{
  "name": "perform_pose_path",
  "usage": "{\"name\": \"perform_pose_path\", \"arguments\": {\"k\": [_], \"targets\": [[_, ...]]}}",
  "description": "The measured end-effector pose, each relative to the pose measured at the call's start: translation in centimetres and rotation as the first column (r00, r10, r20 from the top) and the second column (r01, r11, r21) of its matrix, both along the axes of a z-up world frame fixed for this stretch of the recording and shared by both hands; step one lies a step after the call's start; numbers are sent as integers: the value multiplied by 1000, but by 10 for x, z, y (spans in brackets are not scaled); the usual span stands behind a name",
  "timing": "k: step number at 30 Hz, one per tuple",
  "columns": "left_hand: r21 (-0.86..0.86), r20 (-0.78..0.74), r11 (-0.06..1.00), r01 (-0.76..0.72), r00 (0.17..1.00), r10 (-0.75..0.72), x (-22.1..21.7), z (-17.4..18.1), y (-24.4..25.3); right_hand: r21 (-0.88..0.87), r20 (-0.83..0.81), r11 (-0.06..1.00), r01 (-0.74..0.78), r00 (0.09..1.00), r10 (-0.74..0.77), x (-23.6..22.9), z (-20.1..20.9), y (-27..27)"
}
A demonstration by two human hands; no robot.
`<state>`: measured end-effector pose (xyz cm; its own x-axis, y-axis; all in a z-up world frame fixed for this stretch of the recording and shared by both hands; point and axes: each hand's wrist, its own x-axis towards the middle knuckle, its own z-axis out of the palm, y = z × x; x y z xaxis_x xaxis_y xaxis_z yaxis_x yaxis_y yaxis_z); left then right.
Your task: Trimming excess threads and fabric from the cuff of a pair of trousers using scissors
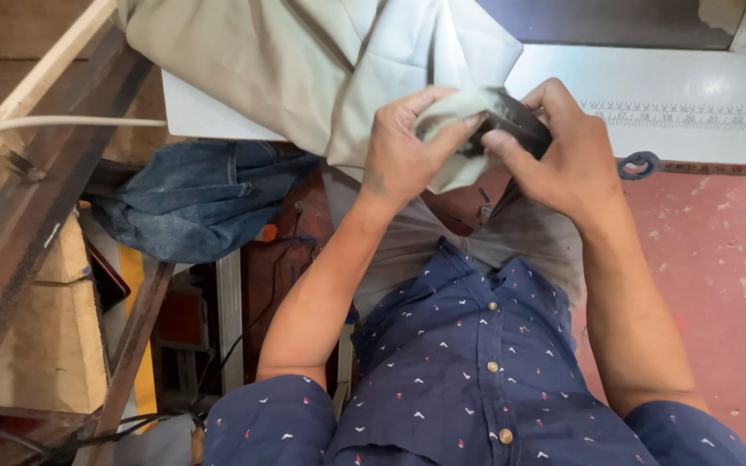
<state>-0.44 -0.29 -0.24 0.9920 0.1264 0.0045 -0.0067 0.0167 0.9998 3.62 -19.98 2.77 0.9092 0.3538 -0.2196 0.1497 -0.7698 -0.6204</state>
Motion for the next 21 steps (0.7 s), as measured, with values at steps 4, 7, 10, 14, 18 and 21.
{"name": "perform_pose_path", "arguments": {"k": [4, 7, 10, 14, 18, 21], "targets": [[95, 37, 987, -128, 991, 125, 3, 20, 0, -135, -88, 990, 27, 995, -40, -13, 10, 20], [60, 73, 980, -192, 980, 187, 9, 23, 3, -143, 19, 989, 41, 999, -39, -9, -1, 16], [-44, 80, 966, -255, 963, 258, 10, 9, 12, -8, 138, 998, 55, 989, -53, -4, -10, -4], [-96, 152, 989, -116, 980, 130, 6, -3, 13, 341, 76, 927, 157, 978, -194, 7, 9, -10], [-116, 151, 993, 26, 988, -9, 10, 3, 7, 739, -338, 592, 320, 937, -86, 26, 23, -11], [-98, 157, 989, 113, 983, -96, 14, 0, 8, 727, -351, 629, 275, 936, -4, 29, 45, 0]]}}
